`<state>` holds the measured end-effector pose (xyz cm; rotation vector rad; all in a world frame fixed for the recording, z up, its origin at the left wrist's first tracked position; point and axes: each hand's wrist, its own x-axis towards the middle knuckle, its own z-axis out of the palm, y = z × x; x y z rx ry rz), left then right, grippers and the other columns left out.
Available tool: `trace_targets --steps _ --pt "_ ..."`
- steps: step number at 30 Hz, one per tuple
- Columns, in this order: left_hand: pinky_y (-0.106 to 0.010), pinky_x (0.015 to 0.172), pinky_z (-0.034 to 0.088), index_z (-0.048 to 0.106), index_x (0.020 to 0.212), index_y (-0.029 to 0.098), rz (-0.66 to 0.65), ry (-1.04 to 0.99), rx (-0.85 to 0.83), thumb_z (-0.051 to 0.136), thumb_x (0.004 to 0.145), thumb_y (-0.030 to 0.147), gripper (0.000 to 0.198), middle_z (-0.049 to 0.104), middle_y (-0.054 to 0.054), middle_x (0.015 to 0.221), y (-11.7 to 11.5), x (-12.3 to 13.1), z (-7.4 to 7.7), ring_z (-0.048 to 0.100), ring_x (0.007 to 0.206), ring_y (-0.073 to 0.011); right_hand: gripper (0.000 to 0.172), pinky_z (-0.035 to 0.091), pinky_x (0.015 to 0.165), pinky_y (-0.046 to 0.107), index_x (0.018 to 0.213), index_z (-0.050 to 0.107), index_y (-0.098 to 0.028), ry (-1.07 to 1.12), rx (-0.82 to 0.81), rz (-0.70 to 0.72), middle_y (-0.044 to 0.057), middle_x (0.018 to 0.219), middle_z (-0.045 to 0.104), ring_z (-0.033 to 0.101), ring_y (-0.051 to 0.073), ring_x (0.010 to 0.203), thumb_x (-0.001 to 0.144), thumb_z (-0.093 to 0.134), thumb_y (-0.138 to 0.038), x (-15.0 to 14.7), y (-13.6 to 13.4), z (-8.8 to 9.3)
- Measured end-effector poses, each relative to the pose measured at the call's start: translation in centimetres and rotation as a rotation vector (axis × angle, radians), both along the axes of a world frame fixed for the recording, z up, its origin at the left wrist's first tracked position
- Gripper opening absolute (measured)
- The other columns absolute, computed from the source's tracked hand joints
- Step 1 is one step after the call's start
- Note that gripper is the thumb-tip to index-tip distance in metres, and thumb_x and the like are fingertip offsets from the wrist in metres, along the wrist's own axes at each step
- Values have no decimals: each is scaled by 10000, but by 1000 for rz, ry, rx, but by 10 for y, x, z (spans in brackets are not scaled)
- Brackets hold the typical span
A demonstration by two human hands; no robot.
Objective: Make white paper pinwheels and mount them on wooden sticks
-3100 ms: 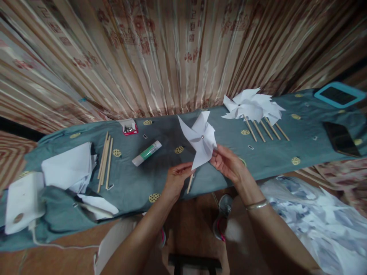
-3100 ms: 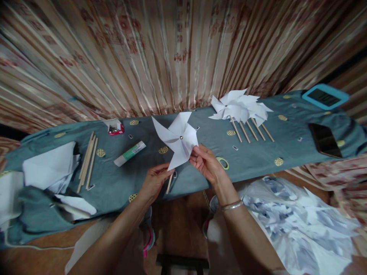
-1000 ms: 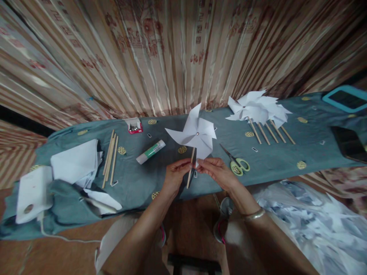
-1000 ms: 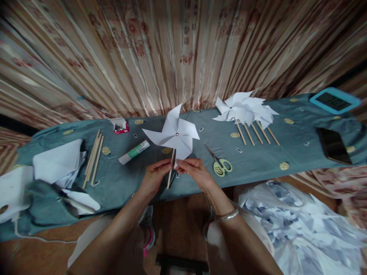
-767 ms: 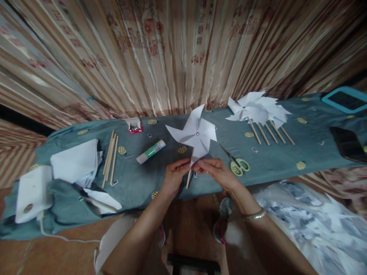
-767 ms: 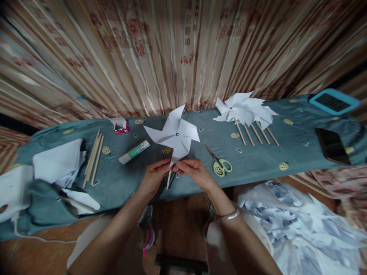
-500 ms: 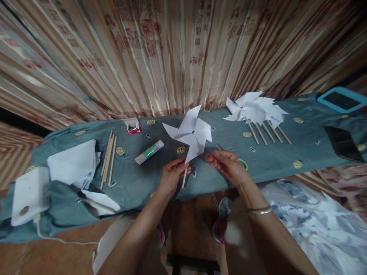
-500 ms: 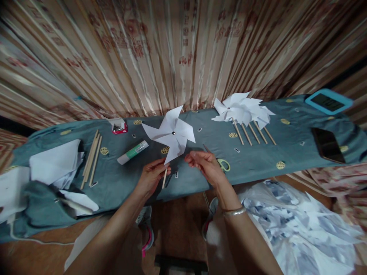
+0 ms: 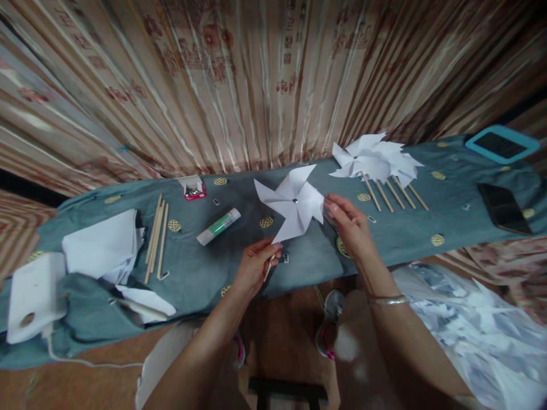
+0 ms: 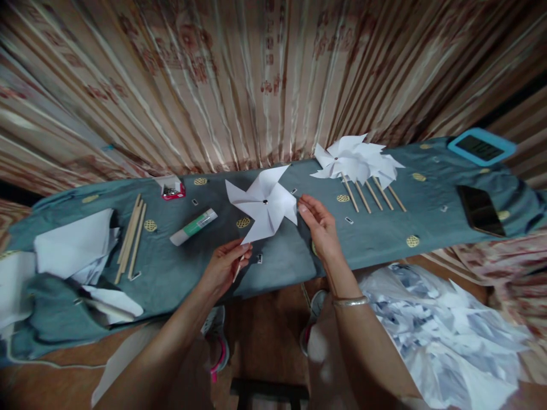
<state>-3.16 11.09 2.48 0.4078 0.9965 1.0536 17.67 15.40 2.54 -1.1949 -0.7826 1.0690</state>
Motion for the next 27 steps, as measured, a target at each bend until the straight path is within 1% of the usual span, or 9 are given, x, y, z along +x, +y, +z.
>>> trace_targets --steps 3,5,7,10,13,16,20,24,27 --pt "-160 439 326 736 722 83 -18 -15 -9 911 450 263 370 648 -25 655 -1 1 0 517 544 -50 362 501 901 273 971 740 -268 13 -29 82 -14 970 748 660 150 926 663 807 -445 -1 1 -1" --pt "-156 439 330 738 715 85 -24 -13 -19 916 438 273 379 640 -20 640 -2 1 0 519 543 -49 368 526 838 279 947 745 -266 29 -32 150 -14 897 750 662 162 863 661 799 -492 -2 -1 1" --pt "-156 441 336 736 700 88 -21 -7 -22 919 430 285 381 640 -20 638 -2 2 0 520 542 -49 342 536 769 268 892 750 -267 52 -27 182 -17 812 742 659 162 806 658 799 -512 -4 -2 2" --pt "-162 446 344 729 679 93 -17 -2 -4 918 440 292 364 643 -23 644 -2 1 0 518 542 -50 282 535 695 251 767 737 -261 78 -13 149 -28 703 713 650 154 752 646 813 -505 -5 -4 3" --pt "-163 451 350 725 669 101 -12 -8 7 918 440 290 353 641 -18 635 -2 1 1 519 542 -51 271 537 644 263 699 711 -256 77 -15 105 -34 650 688 643 161 723 621 829 -487 -5 -3 2" --pt "-161 454 352 725 665 102 -1 -9 3 920 425 284 359 639 -13 625 -2 1 1 524 540 -52 291 527 591 258 683 701 -244 51 -30 88 -39 646 679 615 142 648 597 836 -487 -5 -1 0" --pt "-157 461 362 729 671 88 7 -6 2 916 435 278 356 656 -27 644 -1 1 1 539 554 -58 296 497 555 242 667 693 -228 34 -56 85 -46 624 668 569 112 563 589 829 -479 -5 -1 -4" --pt "-157 470 378 749 713 100 27 -33 5 905 449 246 340 681 -36 691 0 0 1 547 561 -60 264 456 523 229 677 713 -232 24 -67 112 -43 597 658 538 108 542 607 823 -461 -6 -3 -5" --pt "-161 471 387 755 735 111 40 -42 0 896 451 220 335 689 -36 714 0 -1 1 557 569 -67 256 444 528 220 666 722 -235 45 -78 125 -44 576 646 530 103 539 588 838 -449 -8 -4 -3"
